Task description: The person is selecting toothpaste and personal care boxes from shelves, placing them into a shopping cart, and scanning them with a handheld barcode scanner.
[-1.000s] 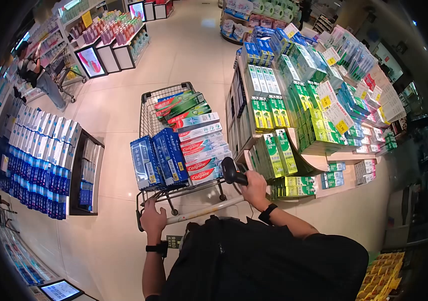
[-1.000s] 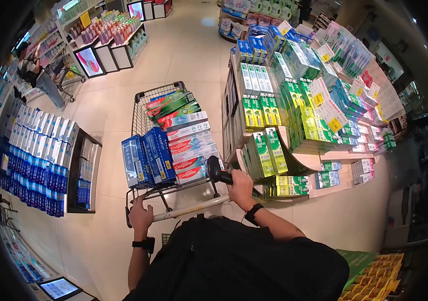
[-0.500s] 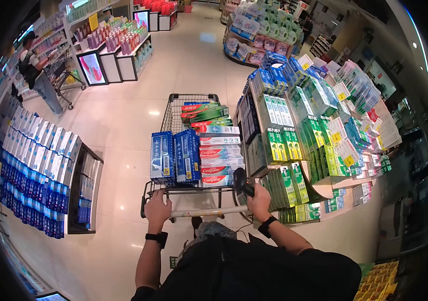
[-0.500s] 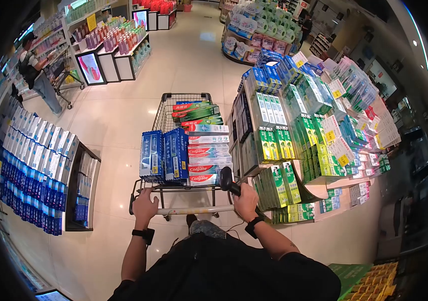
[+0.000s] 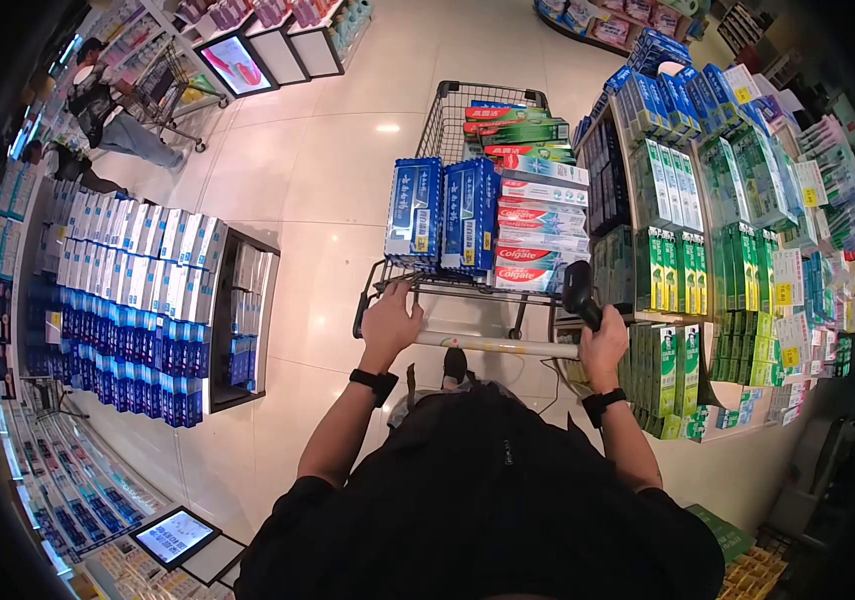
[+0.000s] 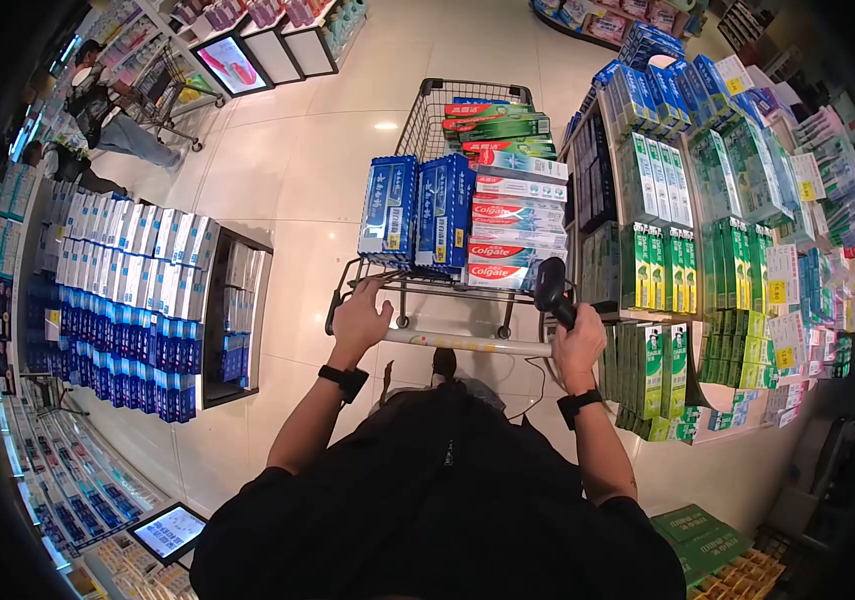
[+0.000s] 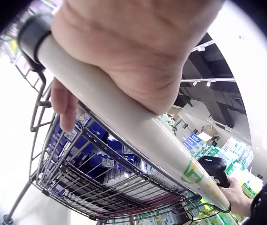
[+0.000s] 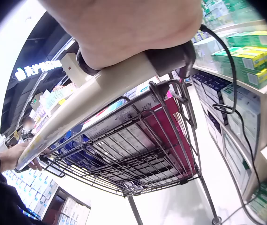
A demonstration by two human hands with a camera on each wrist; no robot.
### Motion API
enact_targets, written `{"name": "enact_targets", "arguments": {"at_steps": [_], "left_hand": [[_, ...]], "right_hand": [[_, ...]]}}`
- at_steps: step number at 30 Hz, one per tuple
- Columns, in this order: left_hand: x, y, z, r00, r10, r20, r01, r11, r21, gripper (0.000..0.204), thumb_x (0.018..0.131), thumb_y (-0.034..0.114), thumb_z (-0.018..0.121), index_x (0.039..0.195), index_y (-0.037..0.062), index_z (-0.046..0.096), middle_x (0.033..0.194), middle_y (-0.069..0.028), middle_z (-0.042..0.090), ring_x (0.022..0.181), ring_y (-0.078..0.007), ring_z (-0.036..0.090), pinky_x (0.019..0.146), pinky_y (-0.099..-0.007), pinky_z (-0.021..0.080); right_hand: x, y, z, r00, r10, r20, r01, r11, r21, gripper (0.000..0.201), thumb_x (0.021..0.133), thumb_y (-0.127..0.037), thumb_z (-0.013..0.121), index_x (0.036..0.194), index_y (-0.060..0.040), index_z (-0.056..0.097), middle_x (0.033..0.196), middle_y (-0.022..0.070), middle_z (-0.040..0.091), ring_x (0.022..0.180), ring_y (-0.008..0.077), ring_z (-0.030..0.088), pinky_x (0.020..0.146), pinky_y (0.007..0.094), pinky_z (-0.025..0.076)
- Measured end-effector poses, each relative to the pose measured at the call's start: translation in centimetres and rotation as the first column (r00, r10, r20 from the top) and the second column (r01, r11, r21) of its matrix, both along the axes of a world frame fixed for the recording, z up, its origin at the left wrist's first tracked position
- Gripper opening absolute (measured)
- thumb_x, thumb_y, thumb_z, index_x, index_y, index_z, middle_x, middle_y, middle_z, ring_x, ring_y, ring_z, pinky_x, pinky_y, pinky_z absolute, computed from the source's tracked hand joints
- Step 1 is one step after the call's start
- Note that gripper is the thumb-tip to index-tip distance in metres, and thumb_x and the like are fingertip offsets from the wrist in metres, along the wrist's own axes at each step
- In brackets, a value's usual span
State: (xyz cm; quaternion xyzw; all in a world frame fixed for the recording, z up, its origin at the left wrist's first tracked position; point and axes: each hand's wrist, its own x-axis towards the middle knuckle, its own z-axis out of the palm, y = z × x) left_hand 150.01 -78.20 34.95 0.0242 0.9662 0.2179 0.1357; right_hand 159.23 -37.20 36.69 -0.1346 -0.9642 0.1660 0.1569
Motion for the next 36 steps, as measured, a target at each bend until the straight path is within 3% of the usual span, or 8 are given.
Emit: {"name": "enact_targets", "arguments": {"at_steps": [5,9,14,17,19,33,36], "left_hand": [[-4.9,0.6,-0.2,0.999,-0.023,-0.031,0.022,1.0,-0.017,0.052,0.096,0.033,0.063,0.142,0.0092,0.062,0.14,-0.0144,0.068,0.11,-0.0398,0.075,0.088,-0.0552,0.061],[-11.7,1.9,-0.3,0.999,-0.044,-0.013,0.044,0.999,-0.018,0.053,0.095,0.033,0.063,0.143,0.0096,0.062,0.14,-0.0142,0.068,0.108,-0.0415,0.075,0.087,-0.0555,0.061],[-18.0,2.0,-1.8,0.996,-0.076,-0.047,0.075,0.997,-0.02,0.056,0.095,0.035,0.062,0.145,0.0089,0.062,0.143,-0.0144,0.068,0.105,-0.0425,0.076,0.089,-0.0572,0.06],[-19.7,2.3,-1.6,0.996,-0.084,-0.037,0.083,0.996,-0.021,0.055,0.095,0.035,0.063,0.143,0.0074,0.063,0.143,-0.0152,0.067,0.106,-0.043,0.076,0.088,-0.0569,0.061],[-25.2,2.9,-2.3,0.99,-0.118,-0.081,0.118,0.993,-0.002,0.053,0.096,0.035,0.063,0.141,0.0067,0.063,0.142,-0.0165,0.067,0.105,-0.043,0.076,0.088,-0.0564,0.061],[-43.0,5.0,-2.9,0.967,-0.256,-0.013,0.256,0.967,-0.015,0.051,0.097,0.036,0.064,0.138,0.0064,0.061,0.143,-0.0159,0.064,0.104,-0.0398,0.076,0.086,-0.055,0.062],[-47.3,6.0,-3.9,0.961,-0.265,-0.073,0.266,0.964,0.003,0.05,0.096,0.035,0.064,0.138,0.0081,0.061,0.143,-0.0149,0.064,0.104,-0.0403,0.077,0.086,-0.0554,0.062]], "right_hand": [[-4.8,0.4,-0.8,0.997,-0.03,-0.069,0.028,0.999,-0.033,0.023,0.082,-0.002,0.074,0.102,-0.0029,0.062,0.095,0.0212,0.066,0.093,0.0474,0.065,0.08,0.056,0.051],[-10.2,1.2,-0.9,0.993,-0.05,-0.103,0.048,0.998,-0.028,0.024,0.082,-0.003,0.076,0.102,-0.0038,0.062,0.094,0.0212,0.066,0.092,0.0474,0.065,0.08,0.0571,0.051],[-15.4,1.5,-2.1,0.992,-0.101,-0.069,0.1,0.995,-0.022,0.029,0.083,-0.006,0.079,0.108,-0.0029,0.064,0.099,0.0235,0.068,0.096,0.0499,0.066,0.082,0.0558,0.053],[-17.2,1.6,-2.0,0.99,-0.105,-0.096,0.105,0.994,-0.009,0.024,0.083,-0.005,0.076,0.105,-0.004,0.065,0.095,0.0223,0.068,0.093,0.0476,0.067,0.082,0.0575,0.052],[-21.5,1.8,-1.9,0.985,-0.139,-0.107,0.14,0.99,0.01,0.024,0.083,-0.005,0.075,0.104,-0.0039,0.064,0.095,0.0225,0.068,0.093,0.0478,0.067,0.081,0.0574,0.052],[-34.7,1.6,-3.3,0.963,-0.256,-0.087,0.259,0.965,0.027,0.024,0.081,-0.008,0.077,0.1,-0.0037,0.062,0.093,0.0212,0.066,0.093,0.0466,0.067,0.079,0.0531,0.053],[-38.8,2.6,-3.2,0.958,-0.269,-0.105,0.271,0.963,0.006,0.024,0.08,-0.008,0.077,0.1,-0.0033,0.063,0.093,0.021,0.066,0.092,0.0465,0.067,0.079,0.0533,0.053]]}}
